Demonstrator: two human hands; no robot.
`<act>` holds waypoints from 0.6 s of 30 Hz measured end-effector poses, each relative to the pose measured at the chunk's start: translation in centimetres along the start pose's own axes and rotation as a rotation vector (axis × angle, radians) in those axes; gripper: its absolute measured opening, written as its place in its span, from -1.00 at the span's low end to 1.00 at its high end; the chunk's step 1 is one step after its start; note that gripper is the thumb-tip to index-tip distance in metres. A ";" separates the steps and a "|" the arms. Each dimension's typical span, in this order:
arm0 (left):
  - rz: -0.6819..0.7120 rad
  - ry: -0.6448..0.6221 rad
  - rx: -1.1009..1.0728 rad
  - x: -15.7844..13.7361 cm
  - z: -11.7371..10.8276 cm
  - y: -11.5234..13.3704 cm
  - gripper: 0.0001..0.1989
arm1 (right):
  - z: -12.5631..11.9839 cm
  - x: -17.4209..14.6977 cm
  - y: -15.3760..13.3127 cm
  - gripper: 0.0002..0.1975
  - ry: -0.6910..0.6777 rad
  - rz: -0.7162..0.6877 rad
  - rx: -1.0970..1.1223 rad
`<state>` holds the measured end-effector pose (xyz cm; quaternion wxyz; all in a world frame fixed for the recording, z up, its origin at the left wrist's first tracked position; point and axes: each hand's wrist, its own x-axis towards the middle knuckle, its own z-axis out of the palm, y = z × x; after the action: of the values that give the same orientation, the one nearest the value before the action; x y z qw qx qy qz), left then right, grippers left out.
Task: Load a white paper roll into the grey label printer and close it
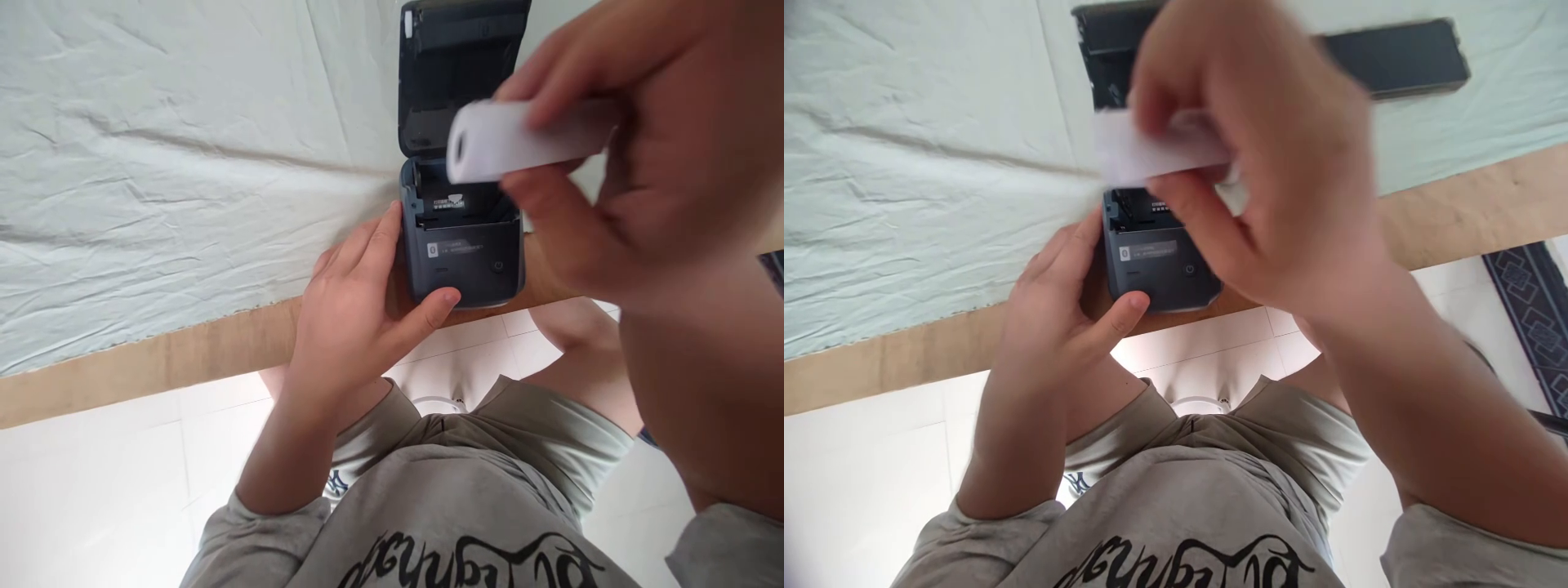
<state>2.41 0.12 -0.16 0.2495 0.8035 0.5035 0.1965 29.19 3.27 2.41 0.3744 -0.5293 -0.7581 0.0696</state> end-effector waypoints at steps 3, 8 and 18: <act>-0.001 0.002 0.001 0.0 0.1 0.0 -0.05 | 1.2 1.1 -1.2 -0.63 -0.144 -0.240 -0.171; 0.002 0.001 0.010 0.1 0.1 0.1 -0.10 | 1.6 1.8 -0.6 -0.62 -0.178 -0.170 -0.234; 0.007 0.015 0.019 0.0 0.1 0.0 -0.11 | 1.6 2.7 -1.9 -0.78 -0.294 -0.044 -0.234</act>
<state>2.51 0.13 -0.26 0.2373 0.8061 0.5045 0.1983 26.28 5.18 3.53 0.1971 -0.5367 -0.8190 0.0492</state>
